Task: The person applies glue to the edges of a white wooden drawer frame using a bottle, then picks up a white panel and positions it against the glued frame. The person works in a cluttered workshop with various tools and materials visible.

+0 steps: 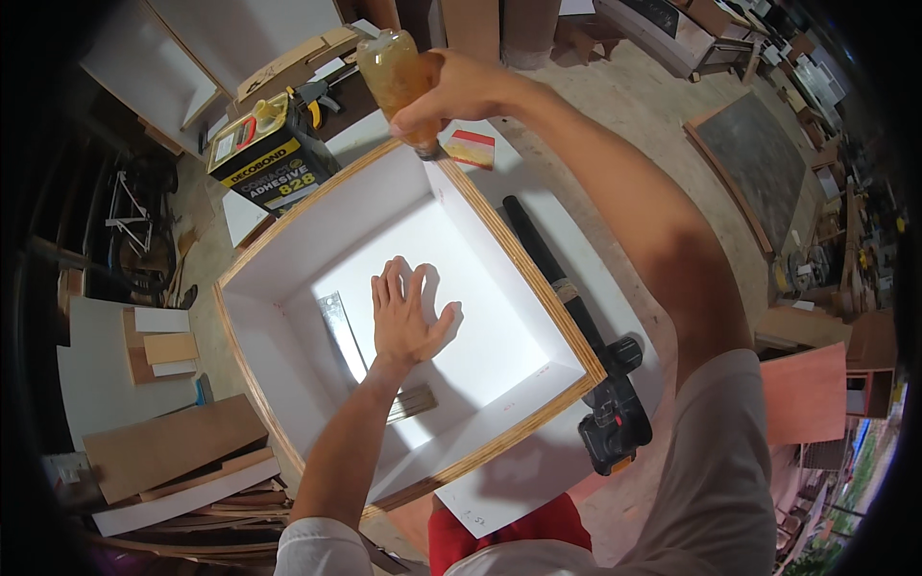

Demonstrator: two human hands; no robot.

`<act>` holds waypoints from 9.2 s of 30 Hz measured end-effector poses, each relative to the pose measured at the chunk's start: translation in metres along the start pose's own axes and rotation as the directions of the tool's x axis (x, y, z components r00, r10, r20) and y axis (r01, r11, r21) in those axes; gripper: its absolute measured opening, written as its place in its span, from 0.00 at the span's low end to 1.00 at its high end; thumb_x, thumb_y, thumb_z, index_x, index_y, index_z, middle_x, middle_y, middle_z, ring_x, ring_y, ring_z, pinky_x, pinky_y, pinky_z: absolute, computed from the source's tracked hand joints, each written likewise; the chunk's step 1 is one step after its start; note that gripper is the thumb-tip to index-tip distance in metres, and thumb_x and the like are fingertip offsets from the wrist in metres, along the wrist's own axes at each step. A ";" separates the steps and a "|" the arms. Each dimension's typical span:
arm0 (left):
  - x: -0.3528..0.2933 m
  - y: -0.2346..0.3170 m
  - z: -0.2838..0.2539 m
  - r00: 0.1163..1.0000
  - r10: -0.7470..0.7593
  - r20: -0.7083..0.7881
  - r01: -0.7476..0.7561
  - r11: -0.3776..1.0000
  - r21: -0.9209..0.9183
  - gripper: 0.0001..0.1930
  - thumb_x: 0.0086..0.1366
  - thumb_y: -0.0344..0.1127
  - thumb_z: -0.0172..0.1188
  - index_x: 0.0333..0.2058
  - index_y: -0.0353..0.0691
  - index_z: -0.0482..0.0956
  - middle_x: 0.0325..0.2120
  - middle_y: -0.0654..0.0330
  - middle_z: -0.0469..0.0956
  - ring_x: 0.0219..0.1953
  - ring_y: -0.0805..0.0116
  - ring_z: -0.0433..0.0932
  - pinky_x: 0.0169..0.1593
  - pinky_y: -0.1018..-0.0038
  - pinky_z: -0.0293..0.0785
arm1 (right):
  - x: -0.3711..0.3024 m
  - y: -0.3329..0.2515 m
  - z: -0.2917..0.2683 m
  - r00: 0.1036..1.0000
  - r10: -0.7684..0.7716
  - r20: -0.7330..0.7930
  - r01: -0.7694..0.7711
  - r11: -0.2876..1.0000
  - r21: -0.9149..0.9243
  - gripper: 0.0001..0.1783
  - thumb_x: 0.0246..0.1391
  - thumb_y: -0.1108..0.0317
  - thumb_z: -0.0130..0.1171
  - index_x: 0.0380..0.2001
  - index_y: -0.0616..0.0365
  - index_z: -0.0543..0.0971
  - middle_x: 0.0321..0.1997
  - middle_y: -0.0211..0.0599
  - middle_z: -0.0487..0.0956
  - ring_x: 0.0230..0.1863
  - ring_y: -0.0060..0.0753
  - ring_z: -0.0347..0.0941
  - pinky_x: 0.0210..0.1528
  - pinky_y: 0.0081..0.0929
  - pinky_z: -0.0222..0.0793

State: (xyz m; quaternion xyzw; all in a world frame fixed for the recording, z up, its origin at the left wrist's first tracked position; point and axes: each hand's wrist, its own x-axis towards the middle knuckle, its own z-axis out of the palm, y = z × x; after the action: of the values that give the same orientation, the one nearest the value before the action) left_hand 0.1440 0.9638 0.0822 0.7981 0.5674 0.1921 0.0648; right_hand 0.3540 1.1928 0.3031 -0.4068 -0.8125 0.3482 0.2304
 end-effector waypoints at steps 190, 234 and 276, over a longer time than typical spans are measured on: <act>-0.763 -0.184 -0.088 0.187 -0.739 0.647 0.869 -0.183 -0.460 0.35 0.80 0.67 0.46 0.55 0.35 0.79 0.41 0.59 0.81 0.36 0.68 0.82 0.36 0.72 0.71 | -0.305 -0.340 0.356 0.764 0.253 -0.594 -0.244 0.965 0.096 0.23 0.50 0.59 0.82 0.41 0.66 0.86 0.35 0.42 0.90 0.36 0.27 0.87 0.42 0.31 0.81; -0.712 -0.102 -0.078 0.301 -0.835 0.461 0.878 0.054 -0.476 0.16 0.65 0.33 0.74 0.34 0.40 0.71 0.29 0.61 0.80 0.33 0.70 0.78 0.40 0.71 0.73 | -0.485 -0.166 0.349 0.618 0.732 0.287 0.395 -0.605 0.692 0.35 0.56 0.29 0.69 0.40 0.53 0.78 0.35 0.35 0.82 0.25 0.28 0.75 0.27 0.19 0.71; -0.703 -0.012 -0.107 0.433 -0.846 0.310 0.866 0.296 -0.402 0.13 0.57 0.41 0.74 0.31 0.35 0.90 0.27 0.52 0.89 0.34 0.64 0.88 0.42 0.70 0.82 | -0.545 -0.090 0.377 0.620 0.564 0.545 0.267 -0.805 0.530 0.30 0.65 0.42 0.66 0.32 0.64 0.79 0.28 0.36 0.79 0.27 0.29 0.73 0.31 0.23 0.72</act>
State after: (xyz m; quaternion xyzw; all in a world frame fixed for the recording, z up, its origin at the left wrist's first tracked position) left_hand -0.1055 0.3020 0.0123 0.3271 0.8297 0.2537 0.3746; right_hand 0.3684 0.5639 0.0756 -0.2603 0.3436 0.7710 0.4688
